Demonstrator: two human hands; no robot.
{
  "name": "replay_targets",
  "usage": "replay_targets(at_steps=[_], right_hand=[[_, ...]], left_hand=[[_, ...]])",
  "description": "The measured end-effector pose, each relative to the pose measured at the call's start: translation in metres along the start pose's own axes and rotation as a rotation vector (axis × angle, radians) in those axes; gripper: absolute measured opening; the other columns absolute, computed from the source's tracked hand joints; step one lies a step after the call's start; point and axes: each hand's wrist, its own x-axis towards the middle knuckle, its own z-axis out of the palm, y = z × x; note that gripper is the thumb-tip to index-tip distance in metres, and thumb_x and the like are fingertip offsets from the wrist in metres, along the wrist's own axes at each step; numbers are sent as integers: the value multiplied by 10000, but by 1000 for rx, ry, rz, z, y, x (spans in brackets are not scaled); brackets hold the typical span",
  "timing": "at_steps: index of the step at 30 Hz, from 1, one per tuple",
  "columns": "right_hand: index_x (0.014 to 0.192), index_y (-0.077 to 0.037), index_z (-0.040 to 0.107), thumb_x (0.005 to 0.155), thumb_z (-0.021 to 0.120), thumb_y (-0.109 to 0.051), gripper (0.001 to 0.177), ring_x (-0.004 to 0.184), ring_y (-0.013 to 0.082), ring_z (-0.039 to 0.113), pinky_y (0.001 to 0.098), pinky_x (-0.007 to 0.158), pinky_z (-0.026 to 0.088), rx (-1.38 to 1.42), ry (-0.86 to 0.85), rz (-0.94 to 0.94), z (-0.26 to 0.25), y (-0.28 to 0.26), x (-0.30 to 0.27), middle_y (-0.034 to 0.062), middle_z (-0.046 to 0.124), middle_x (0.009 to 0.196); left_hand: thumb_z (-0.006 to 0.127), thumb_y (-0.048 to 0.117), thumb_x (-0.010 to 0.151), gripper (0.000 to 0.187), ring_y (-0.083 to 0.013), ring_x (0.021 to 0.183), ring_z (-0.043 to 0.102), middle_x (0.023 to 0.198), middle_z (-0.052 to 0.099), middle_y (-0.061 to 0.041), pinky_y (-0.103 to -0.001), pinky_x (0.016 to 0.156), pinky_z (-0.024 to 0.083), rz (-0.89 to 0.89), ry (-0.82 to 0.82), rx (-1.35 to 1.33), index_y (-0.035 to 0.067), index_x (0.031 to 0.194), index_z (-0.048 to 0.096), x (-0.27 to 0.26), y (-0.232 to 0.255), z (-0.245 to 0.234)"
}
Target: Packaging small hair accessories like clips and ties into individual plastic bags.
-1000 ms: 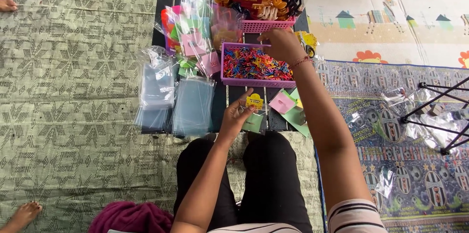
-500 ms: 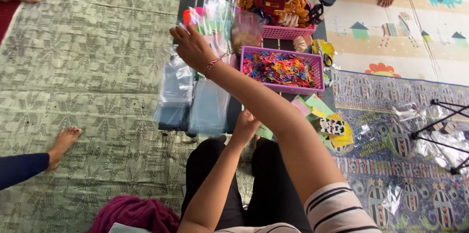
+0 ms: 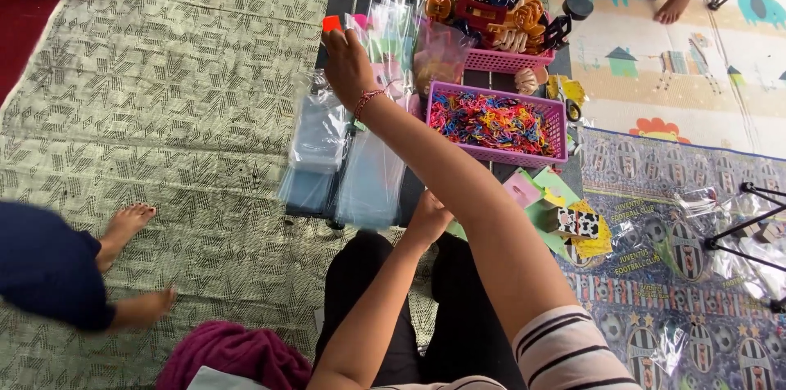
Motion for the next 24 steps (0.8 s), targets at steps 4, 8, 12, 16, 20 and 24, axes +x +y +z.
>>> replay_targets(at_steps=[4,8,12,16,20,24], right_hand=[[1005,-190,791,906,682,-201,147,1150,252,402,507,1012,248,32,-98,12,15,7,-3,74,528,1281],[809,-182,781,826,702,-248,104,1056,217,439,375,972,269,-106,-10,70,17,15,-11,39,625,1174],[776,-146,788,792,757,-215,78,1151,249,485,394,1031,306,168,58,76,32,21,-18,116,597,1345],[716,-182,776,747,785,-233,60,1112,268,433,406,980,288,263,122,116,29,32,-24,94,583,1216],[752,-118,774,772,763,-164,51,1060,274,423,431,959,303,277,110,196,25,47,-24,98,620,1212],[804,-37,724,743,711,-96,86,995,323,374,499,896,325,421,158,188,18,64,-28,150,527,1146]], left_hand=[[727,186,916,368,-151,896,654,1110,713,-161,-270,713,530,-1,-18,-21,-3,1216,627,4,11,-2],[709,171,911,387,-136,944,631,1154,702,-166,-239,747,503,-3,-41,-52,-30,1227,610,6,22,-4],[697,184,908,406,-188,1141,636,1267,689,-178,-289,896,500,-50,-42,-18,-10,1255,611,3,38,1],[713,217,888,458,-226,1206,634,1350,659,-227,-301,910,515,-70,-24,0,-30,1257,603,3,40,2],[735,232,873,472,-220,990,673,1248,680,-208,-316,678,607,-82,-70,-35,4,1271,623,4,51,8],[735,218,894,407,-185,945,675,1197,691,-173,-276,669,586,-34,-102,-70,21,1242,659,5,49,8]])
